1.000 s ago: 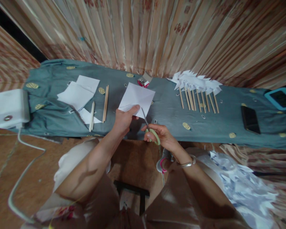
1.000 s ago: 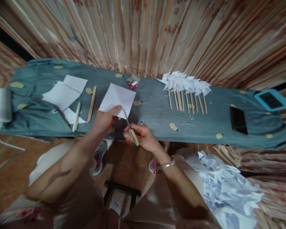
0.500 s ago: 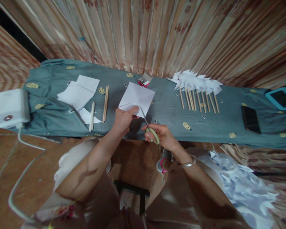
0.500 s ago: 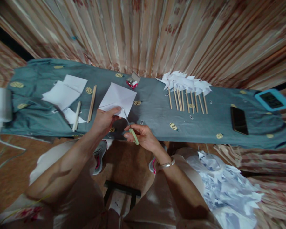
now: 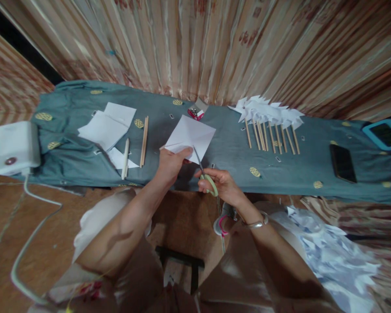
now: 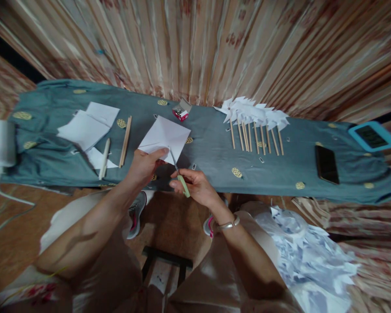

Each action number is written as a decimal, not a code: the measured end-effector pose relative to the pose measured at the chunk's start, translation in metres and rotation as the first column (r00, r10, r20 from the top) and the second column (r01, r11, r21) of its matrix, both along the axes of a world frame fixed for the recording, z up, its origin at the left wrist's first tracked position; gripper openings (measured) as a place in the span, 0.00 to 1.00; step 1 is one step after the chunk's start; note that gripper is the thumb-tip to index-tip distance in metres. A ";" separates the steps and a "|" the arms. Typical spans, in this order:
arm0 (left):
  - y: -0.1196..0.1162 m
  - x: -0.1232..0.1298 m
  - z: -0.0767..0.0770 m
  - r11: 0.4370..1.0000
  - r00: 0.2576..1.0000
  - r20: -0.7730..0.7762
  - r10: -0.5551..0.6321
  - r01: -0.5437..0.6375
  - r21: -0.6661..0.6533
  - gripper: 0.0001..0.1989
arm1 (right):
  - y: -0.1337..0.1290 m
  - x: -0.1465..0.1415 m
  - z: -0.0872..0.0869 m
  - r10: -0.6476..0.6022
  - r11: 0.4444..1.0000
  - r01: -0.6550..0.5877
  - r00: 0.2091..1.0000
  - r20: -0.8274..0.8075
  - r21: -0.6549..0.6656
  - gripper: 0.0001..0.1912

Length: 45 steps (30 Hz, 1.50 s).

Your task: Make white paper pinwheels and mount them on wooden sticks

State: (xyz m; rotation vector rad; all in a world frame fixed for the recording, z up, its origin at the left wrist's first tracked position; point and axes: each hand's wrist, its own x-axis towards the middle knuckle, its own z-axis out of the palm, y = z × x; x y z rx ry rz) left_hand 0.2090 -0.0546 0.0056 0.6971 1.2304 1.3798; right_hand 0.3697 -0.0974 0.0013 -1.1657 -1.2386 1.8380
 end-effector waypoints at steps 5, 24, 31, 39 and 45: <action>0.000 0.000 0.001 1.000 1.000 0.004 -0.005 0.005 0.009 0.15 | 0.000 -0.001 -0.002 -0.012 1.000 0.012 1.000 -0.008 -0.020 0.23; -0.005 0.002 0.008 0.999 1.000 0.014 -0.013 0.013 -0.036 0.16 | 0.002 -0.001 0.002 -0.021 1.000 0.021 0.999 0.027 -0.003 0.21; -0.005 0.002 0.009 1.000 1.000 0.024 -0.003 0.004 -0.031 0.16 | 0.002 -0.004 0.005 -0.056 0.998 0.057 0.998 0.033 -0.031 0.23; -0.005 0.002 0.009 0.999 1.000 0.026 -0.011 0.011 -0.032 0.16 | 0.003 -0.006 0.009 -0.049 0.998 0.050 0.997 0.053 -0.022 0.24; -0.005 0.003 0.010 0.999 1.000 0.016 -0.001 0.002 -0.035 0.15 | 0.003 -0.005 0.009 -0.052 0.999 0.053 0.998 0.039 -0.011 0.23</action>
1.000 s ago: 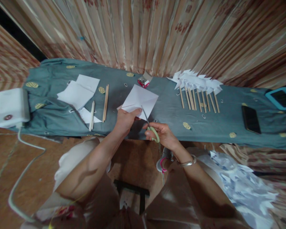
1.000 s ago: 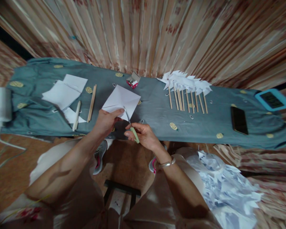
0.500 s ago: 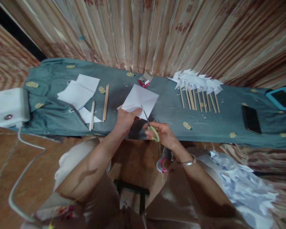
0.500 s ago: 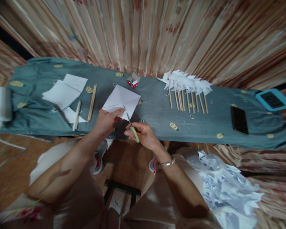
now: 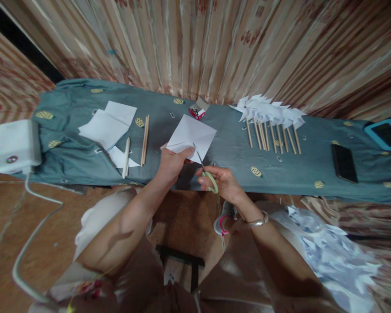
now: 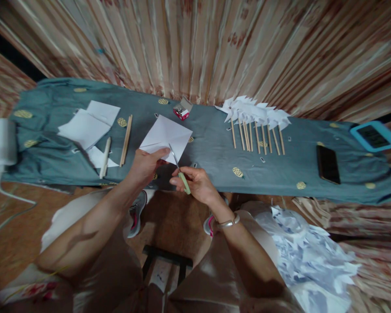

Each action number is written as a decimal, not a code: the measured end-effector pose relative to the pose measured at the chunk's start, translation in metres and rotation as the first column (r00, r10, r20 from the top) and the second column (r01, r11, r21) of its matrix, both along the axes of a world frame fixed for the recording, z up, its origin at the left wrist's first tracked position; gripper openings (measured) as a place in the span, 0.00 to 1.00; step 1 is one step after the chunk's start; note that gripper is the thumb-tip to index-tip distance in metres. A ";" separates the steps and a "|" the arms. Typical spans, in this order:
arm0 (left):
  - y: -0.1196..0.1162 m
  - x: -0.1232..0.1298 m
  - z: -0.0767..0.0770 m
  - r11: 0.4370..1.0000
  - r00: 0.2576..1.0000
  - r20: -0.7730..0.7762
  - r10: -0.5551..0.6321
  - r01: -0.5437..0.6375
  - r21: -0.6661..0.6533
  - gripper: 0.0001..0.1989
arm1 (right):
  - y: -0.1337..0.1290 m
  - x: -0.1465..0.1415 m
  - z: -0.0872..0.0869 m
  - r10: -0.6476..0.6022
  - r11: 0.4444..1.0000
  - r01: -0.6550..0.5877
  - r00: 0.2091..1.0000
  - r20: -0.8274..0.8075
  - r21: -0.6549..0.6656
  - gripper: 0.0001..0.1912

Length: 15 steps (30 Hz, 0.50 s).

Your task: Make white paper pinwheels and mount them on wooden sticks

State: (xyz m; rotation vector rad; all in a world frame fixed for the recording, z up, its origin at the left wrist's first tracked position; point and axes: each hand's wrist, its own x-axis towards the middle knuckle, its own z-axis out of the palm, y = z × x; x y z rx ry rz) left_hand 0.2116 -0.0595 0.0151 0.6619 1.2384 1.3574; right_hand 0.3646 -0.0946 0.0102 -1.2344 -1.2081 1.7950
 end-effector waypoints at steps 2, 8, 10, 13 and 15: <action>0.000 0.000 0.000 1.000 1.000 0.005 -0.001 0.001 -0.004 0.15 | 0.000 0.000 0.000 -0.003 1.000 0.003 1.000 0.000 0.000 0.23; 0.000 0.000 0.002 1.000 1.000 0.024 0.001 -0.001 0.002 0.15 | 0.000 -0.002 -0.005 -0.010 1.000 0.010 1.000 -0.014 0.006 0.22; 0.000 0.001 0.002 1.000 0.999 0.033 0.001 -0.001 -0.005 0.16 | 0.000 -0.001 -0.007 -0.012 1.000 0.012 1.000 -0.010 0.013 0.22; 0.000 0.001 0.003 1.000 1.000 0.030 -0.001 0.001 -0.006 0.16 | 0.000 -0.001 -0.008 -0.008 1.000 0.009 1.000 -0.008 0.020 0.22; 0.000 0.001 0.003 1.000 1.000 0.022 -0.005 0.005 -0.003 0.15 | 0.000 -0.001 -0.007 -0.011 1.000 0.012 1.000 -0.005 0.023 0.22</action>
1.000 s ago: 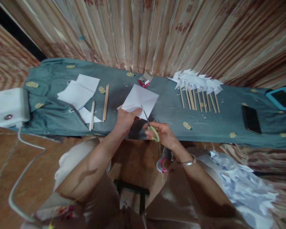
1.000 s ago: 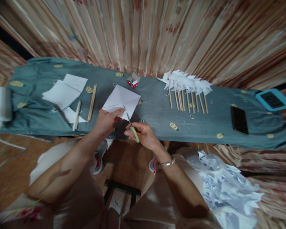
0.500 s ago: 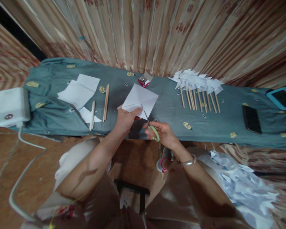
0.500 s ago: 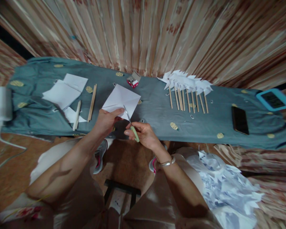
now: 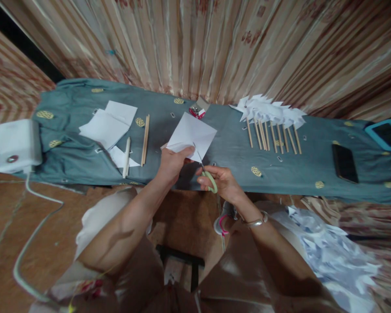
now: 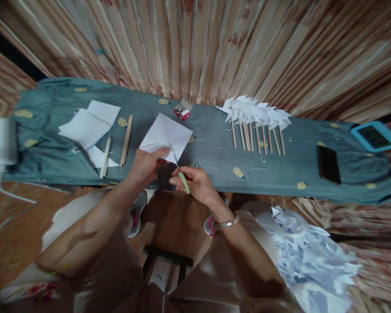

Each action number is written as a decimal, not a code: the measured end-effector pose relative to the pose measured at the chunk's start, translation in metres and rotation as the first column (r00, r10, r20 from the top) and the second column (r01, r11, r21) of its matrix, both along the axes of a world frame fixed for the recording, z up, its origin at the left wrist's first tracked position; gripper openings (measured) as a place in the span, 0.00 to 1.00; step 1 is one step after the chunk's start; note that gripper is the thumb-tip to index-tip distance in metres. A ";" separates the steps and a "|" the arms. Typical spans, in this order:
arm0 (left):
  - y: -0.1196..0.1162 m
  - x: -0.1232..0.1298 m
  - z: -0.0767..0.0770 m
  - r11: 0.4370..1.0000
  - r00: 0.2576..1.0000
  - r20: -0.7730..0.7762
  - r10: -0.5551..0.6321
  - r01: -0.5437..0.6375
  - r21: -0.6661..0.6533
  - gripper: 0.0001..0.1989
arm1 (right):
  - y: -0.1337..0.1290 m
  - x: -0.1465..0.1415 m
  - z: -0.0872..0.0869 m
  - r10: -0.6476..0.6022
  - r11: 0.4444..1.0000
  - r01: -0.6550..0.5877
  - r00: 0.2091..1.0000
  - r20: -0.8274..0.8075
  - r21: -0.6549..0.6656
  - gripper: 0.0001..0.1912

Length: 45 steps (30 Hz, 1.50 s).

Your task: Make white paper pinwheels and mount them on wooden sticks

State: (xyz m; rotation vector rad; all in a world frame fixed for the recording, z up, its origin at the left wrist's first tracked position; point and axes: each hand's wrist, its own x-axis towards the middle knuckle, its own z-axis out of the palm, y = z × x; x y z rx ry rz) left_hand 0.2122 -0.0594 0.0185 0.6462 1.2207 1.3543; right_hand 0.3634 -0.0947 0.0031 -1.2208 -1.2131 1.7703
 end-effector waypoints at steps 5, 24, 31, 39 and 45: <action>0.001 0.000 -0.003 1.000 0.999 0.028 0.016 -0.016 0.014 0.17 | -0.002 -0.002 0.002 0.002 1.000 -0.002 1.000 -0.001 -0.005 0.23; 0.011 -0.013 0.004 0.990 0.993 0.081 0.089 -0.097 0.101 0.17 | 0.001 0.019 0.003 0.144 0.988 -0.148 0.985 0.097 0.039 0.25; 0.009 -0.010 0.005 0.993 0.995 0.064 0.077 -0.082 0.087 0.18 | 0.011 0.036 0.009 -0.032 0.997 0.026 0.996 0.078 0.075 0.26; 0.003 0.000 -0.012 0.984 0.984 -0.008 -0.180 0.180 0.019 0.18 | 0.026 0.048 0.005 -0.359 0.914 0.349 0.933 0.008 0.205 0.26; -0.008 0.010 -0.014 0.943 0.941 -0.067 -0.332 0.331 -0.031 0.21 | 0.031 0.049 0.004 -0.389 0.892 0.375 0.921 0.008 0.254 0.25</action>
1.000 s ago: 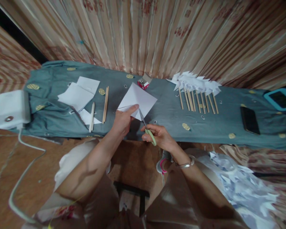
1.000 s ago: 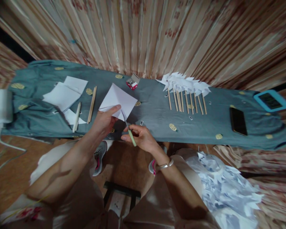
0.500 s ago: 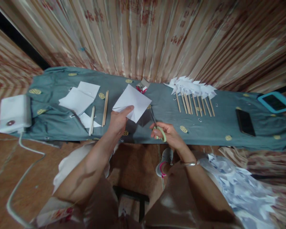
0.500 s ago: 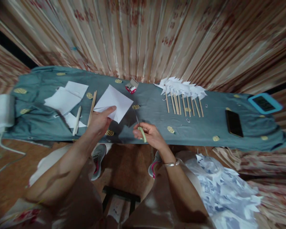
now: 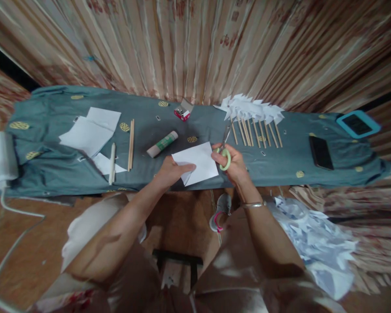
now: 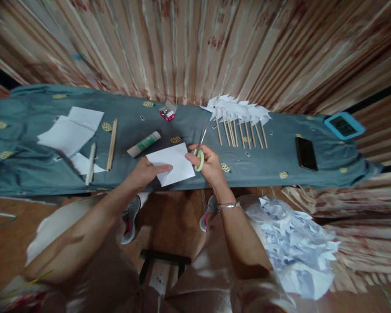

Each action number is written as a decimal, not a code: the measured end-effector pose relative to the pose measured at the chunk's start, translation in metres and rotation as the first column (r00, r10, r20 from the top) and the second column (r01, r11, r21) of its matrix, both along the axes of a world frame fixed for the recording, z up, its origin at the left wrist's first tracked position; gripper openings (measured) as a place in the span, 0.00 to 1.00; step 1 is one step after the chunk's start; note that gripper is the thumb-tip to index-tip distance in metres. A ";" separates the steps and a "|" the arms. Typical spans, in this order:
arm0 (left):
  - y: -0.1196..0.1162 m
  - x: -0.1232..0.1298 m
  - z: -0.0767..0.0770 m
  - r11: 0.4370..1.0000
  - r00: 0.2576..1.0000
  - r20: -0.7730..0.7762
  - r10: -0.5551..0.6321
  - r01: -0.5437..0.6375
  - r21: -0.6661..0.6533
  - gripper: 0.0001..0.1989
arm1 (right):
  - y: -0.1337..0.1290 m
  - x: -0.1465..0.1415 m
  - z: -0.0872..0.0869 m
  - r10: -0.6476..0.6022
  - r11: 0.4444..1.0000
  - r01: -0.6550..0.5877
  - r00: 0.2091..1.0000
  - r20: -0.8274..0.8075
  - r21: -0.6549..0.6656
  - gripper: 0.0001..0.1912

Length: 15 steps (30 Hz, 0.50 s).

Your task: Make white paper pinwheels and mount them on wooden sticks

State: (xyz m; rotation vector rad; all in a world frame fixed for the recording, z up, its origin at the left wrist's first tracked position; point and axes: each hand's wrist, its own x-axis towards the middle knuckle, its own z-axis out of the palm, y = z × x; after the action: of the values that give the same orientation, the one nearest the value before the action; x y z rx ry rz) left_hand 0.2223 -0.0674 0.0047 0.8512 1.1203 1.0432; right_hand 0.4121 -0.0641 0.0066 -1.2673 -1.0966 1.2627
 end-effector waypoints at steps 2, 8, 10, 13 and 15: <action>-0.002 0.002 -0.001 0.999 0.999 -0.020 -0.043 0.043 -0.004 0.22 | 0.000 -0.003 0.001 0.015 1.000 -0.015 1.000 -0.028 -0.014 0.26; -0.001 0.005 -0.012 0.994 0.986 -0.123 -0.109 0.104 -0.043 0.23 | 0.004 -0.006 0.002 0.009 1.000 -0.010 0.998 -0.064 -0.011 0.28; 0.000 0.005 -0.014 0.993 0.982 -0.148 -0.114 0.107 -0.054 0.22 | 0.005 -0.005 0.002 -0.014 1.000 0.014 0.998 -0.066 0.006 0.27; 0.001 0.004 -0.015 0.990 0.976 -0.164 -0.140 0.133 -0.052 0.19 | 0.007 -0.001 0.003 -0.063 0.998 0.065 0.995 -0.082 0.022 0.25; 0.002 0.003 -0.013 0.989 0.974 -0.171 -0.151 0.148 -0.031 0.17 | 0.008 0.001 0.003 -0.095 0.994 0.098 0.992 -0.089 0.039 0.24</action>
State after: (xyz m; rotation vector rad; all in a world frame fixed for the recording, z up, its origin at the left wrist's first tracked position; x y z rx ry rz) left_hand 0.2257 -0.0655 -0.0083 1.0107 1.1893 0.8457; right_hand 0.4130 -0.0558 0.0100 -1.2075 -0.9837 1.2043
